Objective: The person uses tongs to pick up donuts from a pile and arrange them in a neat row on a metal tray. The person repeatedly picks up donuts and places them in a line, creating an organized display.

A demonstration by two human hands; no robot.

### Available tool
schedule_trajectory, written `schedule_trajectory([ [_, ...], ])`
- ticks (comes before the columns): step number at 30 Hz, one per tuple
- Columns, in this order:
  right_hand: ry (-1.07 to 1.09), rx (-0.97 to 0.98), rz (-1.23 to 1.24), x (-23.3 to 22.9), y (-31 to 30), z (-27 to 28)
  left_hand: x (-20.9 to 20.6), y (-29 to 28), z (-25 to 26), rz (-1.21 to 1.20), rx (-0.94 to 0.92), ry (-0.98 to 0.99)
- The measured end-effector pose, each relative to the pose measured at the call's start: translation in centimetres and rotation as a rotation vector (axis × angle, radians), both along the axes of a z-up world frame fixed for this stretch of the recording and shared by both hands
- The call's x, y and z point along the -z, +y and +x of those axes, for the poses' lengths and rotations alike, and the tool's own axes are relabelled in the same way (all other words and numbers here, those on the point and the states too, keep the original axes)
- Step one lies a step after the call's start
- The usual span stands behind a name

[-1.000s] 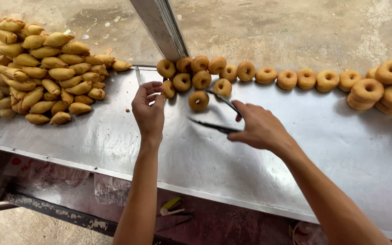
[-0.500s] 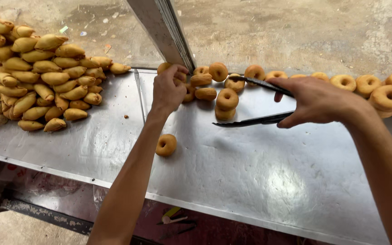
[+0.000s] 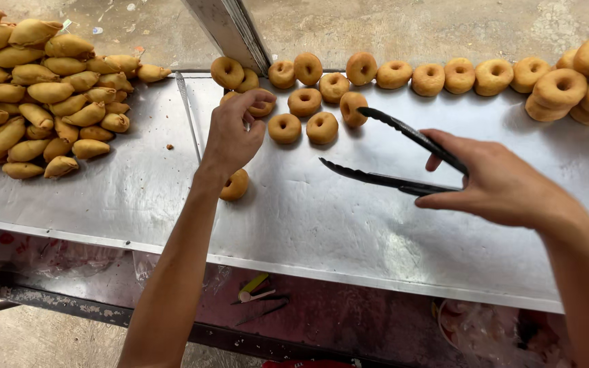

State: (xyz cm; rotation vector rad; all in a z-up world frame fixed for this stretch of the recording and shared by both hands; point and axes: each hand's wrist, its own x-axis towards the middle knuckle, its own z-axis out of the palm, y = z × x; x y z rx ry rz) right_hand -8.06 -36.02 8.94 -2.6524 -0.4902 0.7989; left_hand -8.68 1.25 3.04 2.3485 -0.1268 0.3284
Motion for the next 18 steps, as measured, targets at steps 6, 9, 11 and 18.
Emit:
schedule_trajectory([
  [6, 0.060, 0.022, 0.231, 2.6, 6.2, -10.5, -2.0, -0.1, -3.9, -0.091, -0.198, 0.077],
  [9, 0.068, 0.004, 0.251, 3.0, 10.0, -12.7, -2.6, 1.4, -7.2, -0.144, -0.389, 0.291],
  [11, 0.056, -0.006, 0.269, 3.2, 11.8, -12.6, -2.5, 2.0, -9.4, -0.070, -0.425, 0.292],
  [18, -0.009, -0.062, 0.277, 3.8, 13.8, -10.9, -1.8, 2.4, -14.0, -0.112, -0.482, 0.153],
])
